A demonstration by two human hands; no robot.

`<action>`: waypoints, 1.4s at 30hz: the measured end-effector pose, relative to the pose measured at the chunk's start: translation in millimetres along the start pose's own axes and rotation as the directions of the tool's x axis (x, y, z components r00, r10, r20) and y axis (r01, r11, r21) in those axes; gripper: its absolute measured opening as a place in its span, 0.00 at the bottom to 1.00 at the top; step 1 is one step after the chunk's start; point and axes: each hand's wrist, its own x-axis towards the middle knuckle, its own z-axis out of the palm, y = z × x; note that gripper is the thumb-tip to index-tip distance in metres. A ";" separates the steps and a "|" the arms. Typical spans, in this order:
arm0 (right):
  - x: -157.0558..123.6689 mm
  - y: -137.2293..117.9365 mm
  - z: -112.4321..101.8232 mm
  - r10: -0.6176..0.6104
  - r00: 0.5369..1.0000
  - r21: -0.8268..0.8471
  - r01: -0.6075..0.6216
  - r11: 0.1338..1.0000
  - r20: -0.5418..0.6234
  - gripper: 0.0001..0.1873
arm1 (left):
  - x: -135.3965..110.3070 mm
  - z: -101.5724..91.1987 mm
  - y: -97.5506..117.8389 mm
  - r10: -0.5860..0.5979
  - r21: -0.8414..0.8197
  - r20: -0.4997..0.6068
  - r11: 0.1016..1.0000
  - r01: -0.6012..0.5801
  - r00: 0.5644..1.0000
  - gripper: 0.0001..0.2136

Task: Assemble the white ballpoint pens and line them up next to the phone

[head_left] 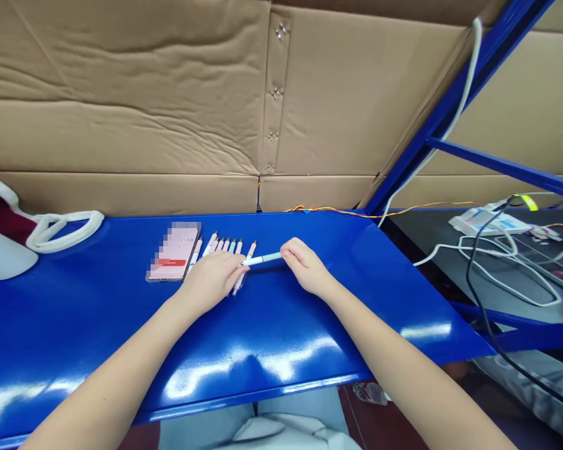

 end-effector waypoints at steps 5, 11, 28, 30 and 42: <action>1.0 -1.0 2.1 0.133 0.991 0.131 -0.134 0.982 0.018 0.16 | 1.3 0.2 0.9 0.051 0.117 -0.088 0.992 -0.041 0.995 0.14; 3.5 -6.4 9.6 0.422 0.907 0.588 -0.346 0.731 0.009 0.16 | 2.2 5.2 16.8 -0.018 -0.016 -0.018 1.000 0.017 1.000 0.13; -0.1 59.8 -78.4 0.740 0.665 -0.614 -0.629 0.477 -0.106 0.10 | 3.1 0.8 11.9 -0.195 0.117 0.069 0.976 0.186 0.978 0.13; -0.7 59.7 -74.8 0.723 0.687 -0.628 -0.596 0.501 -0.075 0.11 | 4.0 2.6 10.3 -0.208 0.119 0.077 0.973 0.198 0.975 0.12; 4.9 10.5 -20.8 0.209 0.956 -0.320 -0.267 0.909 -0.204 0.14 | 12.8 14.5 21.1 -0.253 0.149 0.095 0.960 0.237 0.963 0.12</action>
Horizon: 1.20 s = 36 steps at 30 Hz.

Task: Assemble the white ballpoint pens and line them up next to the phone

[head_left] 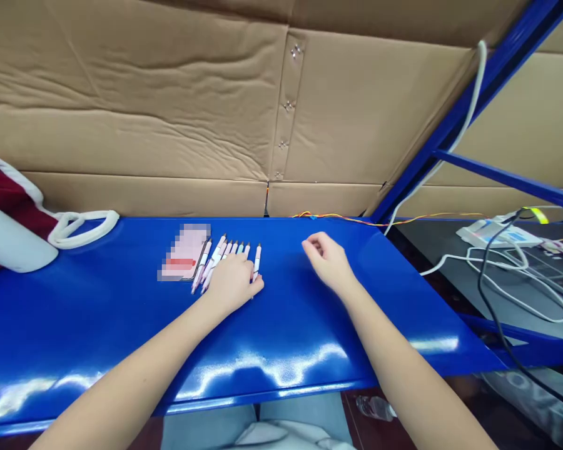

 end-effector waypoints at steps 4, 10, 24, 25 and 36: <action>-9.1 -24.5 18.2 -0.076 0.936 -0.107 0.119 0.987 0.343 0.11 | -1.9 -3.0 4.1 -0.025 0.014 0.008 1.000 0.025 1.000 0.12; -3.3 10.2 -30.8 0.355 0.903 -0.523 -0.186 0.832 0.243 0.17 | -2.0 -7.2 6.9 -0.014 0.054 0.038 0.998 0.012 0.999 0.14; 8.0 52.8 -41.1 0.449 0.884 -0.489 -0.337 0.805 0.130 0.14 | -3.7 -6.8 1.3 0.019 0.043 0.026 0.999 -0.020 0.999 0.13; 6.5 45.2 -36.9 0.396 0.915 -0.419 -0.329 0.846 0.081 0.15 | -4.7 -8.7 1.2 0.033 0.032 0.010 0.999 -0.034 0.999 0.13; -12.1 -31.4 23.6 0.132 0.911 0.566 -0.350 0.747 0.390 0.20 | -9.8 -25.3 -18.6 0.330 0.060 -0.061 0.943 -0.326 0.942 0.14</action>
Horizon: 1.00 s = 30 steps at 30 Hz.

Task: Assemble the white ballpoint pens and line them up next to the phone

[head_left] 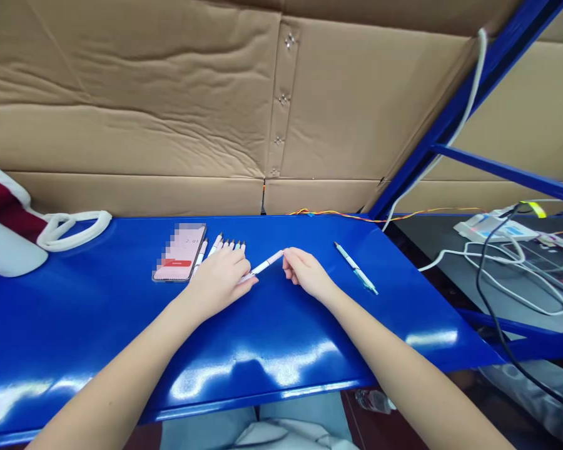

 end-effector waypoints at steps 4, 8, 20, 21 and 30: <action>-0.2 0.5 -4.7 0.031 0.999 0.030 -0.031 0.999 -0.015 0.21 | -0.1 -0.6 -4.3 -0.038 0.005 0.003 0.999 0.038 0.999 0.11; -4.5 -1.3 -6.8 -0.006 0.999 -0.139 0.011 0.990 0.034 0.23 | 1.0 -1.1 -4.3 -0.087 0.047 -0.017 0.995 0.087 0.996 0.09; -10.8 -6.1 16.8 0.004 0.998 0.002 -0.004 1.000 0.057 0.22 | 0.3 7.8 11.3 -0.156 -0.145 0.009 0.977 0.156 0.988 0.10; -11.5 -7.6 17.4 0.019 0.997 -0.012 -0.018 1.000 0.069 0.22 | -0.2 8.8 10.9 -0.154 -0.142 -0.004 0.978 0.152 0.988 0.10; -6.9 1.0 17.0 -0.082 0.989 -0.059 0.090 0.994 0.127 0.17 | 1.1 13.8 -2.1 -0.096 -0.269 -0.011 0.959 0.090 0.995 0.11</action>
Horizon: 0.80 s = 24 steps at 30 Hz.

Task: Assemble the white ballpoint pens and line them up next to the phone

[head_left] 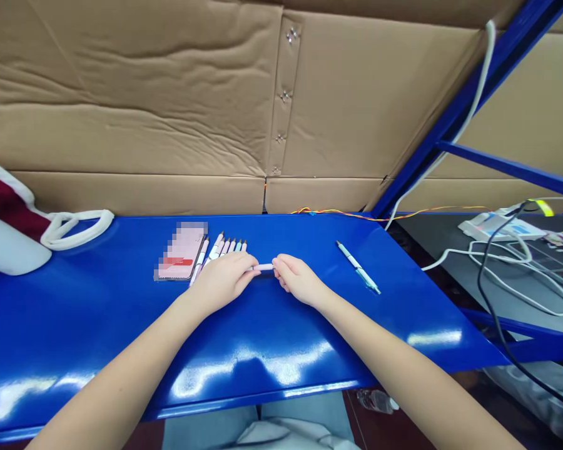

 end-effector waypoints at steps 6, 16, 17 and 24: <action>1.7 2.0 3.7 -0.135 0.988 -0.206 0.118 0.971 -0.072 0.17 | 2.3 -2.9 -2.7 -0.017 -0.100 0.061 0.995 0.023 0.998 0.10; 2.5 -4.7 -4.6 -0.224 0.974 -0.140 0.216 0.966 -0.044 0.08 | -0.1 -5.8 -5.0 -0.036 -0.137 0.037 0.990 0.041 0.999 0.11; 3.4 -5.0 -5.8 -0.194 0.980 -0.132 0.186 0.974 -0.049 0.09 | -0.5 -5.3 -5.4 -0.033 -0.117 0.038 0.992 0.037 0.999 0.11; 2.5 -4.9 -8.6 -0.101 0.995 -0.116 0.100 0.988 -0.003 0.06 | -1.0 -3.4 -3.6 -0.004 -0.036 0.087 0.999 0.007 0.996 0.10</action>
